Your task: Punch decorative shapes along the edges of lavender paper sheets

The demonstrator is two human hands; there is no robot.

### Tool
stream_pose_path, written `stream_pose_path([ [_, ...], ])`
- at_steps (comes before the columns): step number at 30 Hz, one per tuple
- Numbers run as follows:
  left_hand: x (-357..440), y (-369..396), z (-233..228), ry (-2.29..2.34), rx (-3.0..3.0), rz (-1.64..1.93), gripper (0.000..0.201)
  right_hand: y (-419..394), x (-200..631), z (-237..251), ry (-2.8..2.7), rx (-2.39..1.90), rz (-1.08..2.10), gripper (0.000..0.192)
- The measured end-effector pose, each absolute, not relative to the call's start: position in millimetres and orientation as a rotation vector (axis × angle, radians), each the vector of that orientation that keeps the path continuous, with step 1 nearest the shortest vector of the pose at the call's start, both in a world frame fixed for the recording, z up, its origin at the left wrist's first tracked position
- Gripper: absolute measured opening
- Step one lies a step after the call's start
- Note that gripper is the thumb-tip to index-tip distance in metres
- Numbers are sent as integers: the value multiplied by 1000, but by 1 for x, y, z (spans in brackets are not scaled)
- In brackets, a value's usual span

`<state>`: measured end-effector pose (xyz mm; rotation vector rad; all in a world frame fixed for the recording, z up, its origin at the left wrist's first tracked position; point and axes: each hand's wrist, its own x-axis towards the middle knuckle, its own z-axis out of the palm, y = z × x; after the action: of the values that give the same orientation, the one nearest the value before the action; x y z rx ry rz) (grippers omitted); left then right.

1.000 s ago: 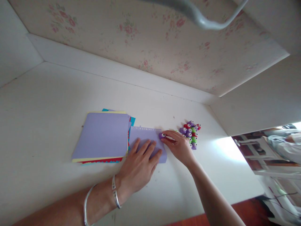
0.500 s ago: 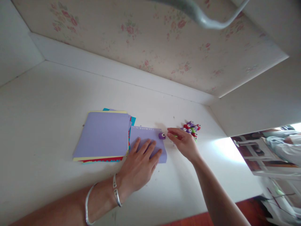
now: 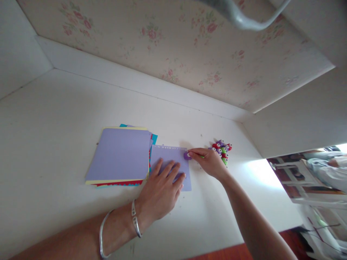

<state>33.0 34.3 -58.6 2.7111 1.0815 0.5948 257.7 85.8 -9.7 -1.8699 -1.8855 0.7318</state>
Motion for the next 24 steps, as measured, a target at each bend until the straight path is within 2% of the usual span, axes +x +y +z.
stream_pose_path([
  [8,33,35,-60,1080,2720,591,36,86,253,-7,-1890,-1907,723,24],
  [24,33,34,-61,1084,2729,607,36,91,254,-8,-1793,-1961,875,19],
])
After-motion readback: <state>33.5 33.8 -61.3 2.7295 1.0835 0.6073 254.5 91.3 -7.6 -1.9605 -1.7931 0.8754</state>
